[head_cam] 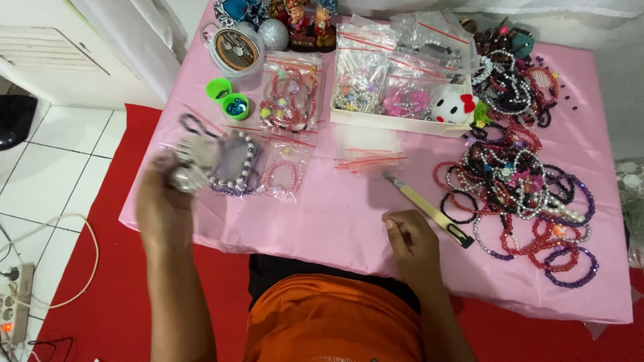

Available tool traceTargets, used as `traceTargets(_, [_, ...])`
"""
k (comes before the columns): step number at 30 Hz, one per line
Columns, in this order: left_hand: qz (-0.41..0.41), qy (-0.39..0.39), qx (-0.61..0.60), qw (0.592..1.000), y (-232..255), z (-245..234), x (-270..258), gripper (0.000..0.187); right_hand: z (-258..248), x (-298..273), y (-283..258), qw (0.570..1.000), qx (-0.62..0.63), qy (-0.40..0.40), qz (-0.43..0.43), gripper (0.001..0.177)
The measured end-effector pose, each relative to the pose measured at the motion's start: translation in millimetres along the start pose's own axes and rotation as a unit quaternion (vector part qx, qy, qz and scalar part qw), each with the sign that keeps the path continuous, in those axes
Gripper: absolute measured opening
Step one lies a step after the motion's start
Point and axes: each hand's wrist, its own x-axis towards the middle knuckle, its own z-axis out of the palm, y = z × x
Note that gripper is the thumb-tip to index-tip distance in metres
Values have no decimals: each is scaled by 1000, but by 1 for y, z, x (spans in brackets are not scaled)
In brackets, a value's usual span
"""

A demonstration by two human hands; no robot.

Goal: Packaging individual beaded bracelets into small, clear plastic zip-lock bags on a table.

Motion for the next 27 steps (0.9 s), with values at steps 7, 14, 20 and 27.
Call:
traceTargets(7, [252,78,389,883,7,-10,27,38,-1,-2,0,1000,-7,-5,-1,14])
traceTargets(14, [333,-127,602,714,-23,-34,43,43,0,-1,2,1000,-13,3,-9,13])
traceTargets(20, [117,-163,703,683,3,-18,31,44,0,2,1,1000,-20,-7,6,12])
traceTargets(27, [111,-240,695,669,8,-12,25,58,1,0,3,1000,-13,-6,18,11])
